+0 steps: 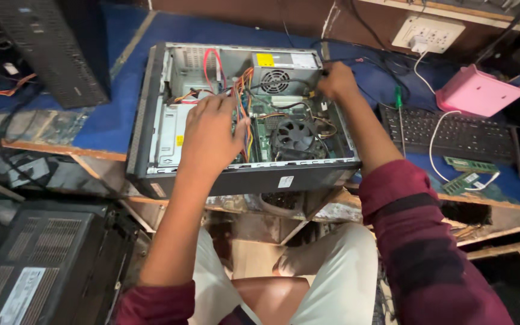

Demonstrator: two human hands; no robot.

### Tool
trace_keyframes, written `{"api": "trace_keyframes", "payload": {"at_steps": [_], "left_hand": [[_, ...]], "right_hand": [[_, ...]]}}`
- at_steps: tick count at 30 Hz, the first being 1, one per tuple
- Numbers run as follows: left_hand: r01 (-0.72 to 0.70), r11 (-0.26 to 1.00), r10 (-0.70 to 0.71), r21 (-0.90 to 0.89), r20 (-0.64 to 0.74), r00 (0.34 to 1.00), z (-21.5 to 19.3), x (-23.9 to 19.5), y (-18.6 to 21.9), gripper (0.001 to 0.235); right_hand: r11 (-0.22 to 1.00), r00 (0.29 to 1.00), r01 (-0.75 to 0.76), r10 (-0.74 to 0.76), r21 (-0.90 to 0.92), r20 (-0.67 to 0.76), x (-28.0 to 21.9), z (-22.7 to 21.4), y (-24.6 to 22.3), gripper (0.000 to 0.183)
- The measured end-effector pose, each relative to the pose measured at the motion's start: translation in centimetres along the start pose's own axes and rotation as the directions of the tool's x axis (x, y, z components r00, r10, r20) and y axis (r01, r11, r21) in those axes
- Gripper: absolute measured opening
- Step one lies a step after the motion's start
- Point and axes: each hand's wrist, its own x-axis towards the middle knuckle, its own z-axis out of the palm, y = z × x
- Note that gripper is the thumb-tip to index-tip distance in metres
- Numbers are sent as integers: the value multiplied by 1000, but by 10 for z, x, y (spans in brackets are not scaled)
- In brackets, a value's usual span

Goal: The person removes two RAM modules from a desktop computer, places them on the table, and then installs them back into the motherboard slots. The person handles the RAM sticks and internal cables with both hands.

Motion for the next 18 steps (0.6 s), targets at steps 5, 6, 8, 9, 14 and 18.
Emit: {"api": "trace_keyframes", "payload": {"at_steps": [5, 6, 8, 9, 14, 18], "left_hand": [[30, 982, 35, 188, -336, 941, -41, -25, 6, 34], [98, 979, -22, 179, -385, 923, -50, -39, 3, 35], [226, 963, -137, 146, -459, 878, -62, -72, -6, 40], [287, 950, -195, 124, -483, 853, -64, -88, -11, 45], [445, 787, -577, -427, -258, 775, -56, -149, -30, 48], [362, 750, -580, -554, -289, 762, -50, -173, -33, 47]], "right_hand": [[999, 1000, -17, 16, -33, -27, -3, -3, -10, 45], [998, 999, -35, 35, -46, -13, -5, -6, -11, 45], [995, 997, -71, 72, -74, 19, -8, -6, -22, 44], [991, 993, -109, 111, -82, 29, -11, -7, -27, 46], [961, 965, -263, 260, -86, -42, -29, -34, -62, 63], [957, 948, -271, 284, 105, -143, -55, -54, -74, 73]]}}
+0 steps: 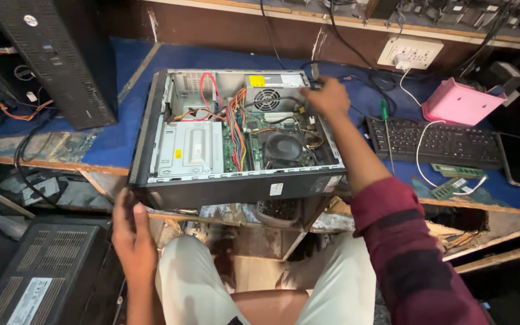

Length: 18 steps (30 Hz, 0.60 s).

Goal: The person removes two RAM modules from a desktop computer, places them on the table, and then installs them back into the motherboard slots. The person handles the RAM sticks and internal cables with both hands.

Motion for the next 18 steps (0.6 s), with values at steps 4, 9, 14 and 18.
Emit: {"api": "trace_keyframes", "payload": {"at_steps": [4, 9, 14, 18], "left_hand": [[-100, 994, 95, -38, -111, 989, -7, 8, 12, 43], [-521, 785, 521, 335, 98, 848, 16, 55, 62, 24], [-729, 642, 673, 238, 282, 684, 105, 115, 95, 29], [-700, 676, 572, 230, 434, 696, 145, 105, 80, 37]], "right_hand": [[886, 956, 252, -165, 389, -243, -42, -36, 11, 58], [789, 907, 408, -293, 459, -303, -115, -74, 4, 37], [793, 734, 604, -516, 77, -442, -143, -65, -35, 38], [866, 837, 499, -494, -40, -235, -141, -44, -31, 51]]}}
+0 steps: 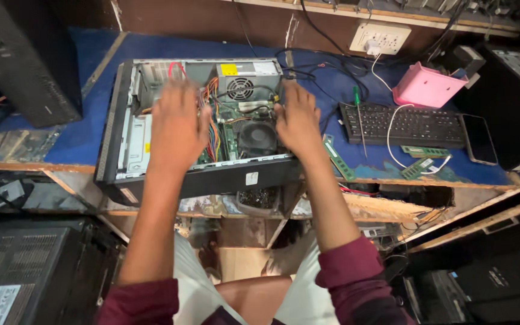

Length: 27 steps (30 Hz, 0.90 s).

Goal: The person removes two RAM modules from a desktop computer, places them on the table, and then installs them back into the motherboard slots. The person handles the RAM sticks and internal cables with both hands.

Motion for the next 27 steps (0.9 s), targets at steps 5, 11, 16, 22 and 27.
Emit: {"api": "trace_keyframes", "payload": {"at_steps": [5, 11, 16, 22, 27], "left_hand": [[207, 972, -230, 112, 276, 933, 10, -24, -18, 42], [155, 988, -156, 25, 281, 947, 18, -28, -27, 37], [156, 986, -166, 57, 307, 937, 18, -28, -28, 33], [156, 985, -170, 70, 306, 937, 15, -26, -24, 30], [180, 982, -189, 57, 301, 935, 15, -26, -23, 29]], "right_hand": [[976, 1000, -10, 7, 219, 18, -4, 21, 37, 37], [797, 918, -391, 297, 461, 264, -3, 23, 48, 30], [878, 960, -245, 160, 412, 229, 1, 24, 44, 34], [941, 925, -309, 263, 138, 276, -2, 20, 37, 36], [941, 880, -338, 308, 19, 362, 1, 16, 28, 37]]}}
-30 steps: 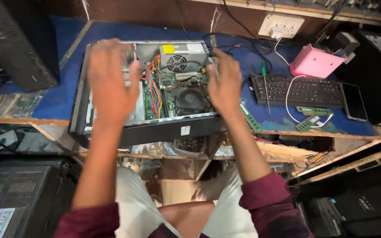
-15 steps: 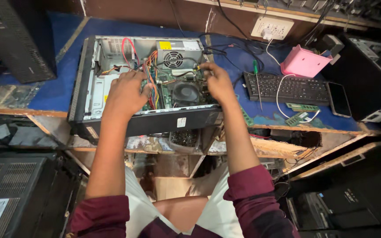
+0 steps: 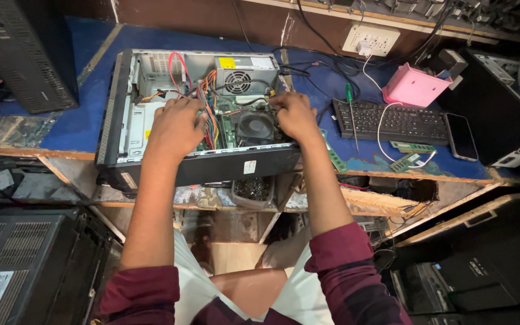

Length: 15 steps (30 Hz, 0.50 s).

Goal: The person removes two RAM modules from a desktop computer, places them on the table, and then installs them back into the motherboard slots. The person handles the RAM sticks and internal cables with both hands.

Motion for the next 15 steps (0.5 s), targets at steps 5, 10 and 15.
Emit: {"api": "trace_keyframes", "payload": {"at_steps": [5, 10, 15], "left_hand": [[-11, 1000, 11, -8, -8, 1000, 2, 0, -1, 31], [1, 1000, -1, 2, 11, 1000, 0, -2, 0, 30], [-1, 1000, 1, -3, 8, 1000, -2, 0, 1, 29]], "right_hand": [[996, 999, 32, -32, 81, 1, -1, -1, -1, 31], [987, 993, 112, -107, 114, -44, -5, -2, 0, 43], [978, 978, 195, -188, 76, -96, -5, -4, -5, 39]]}}
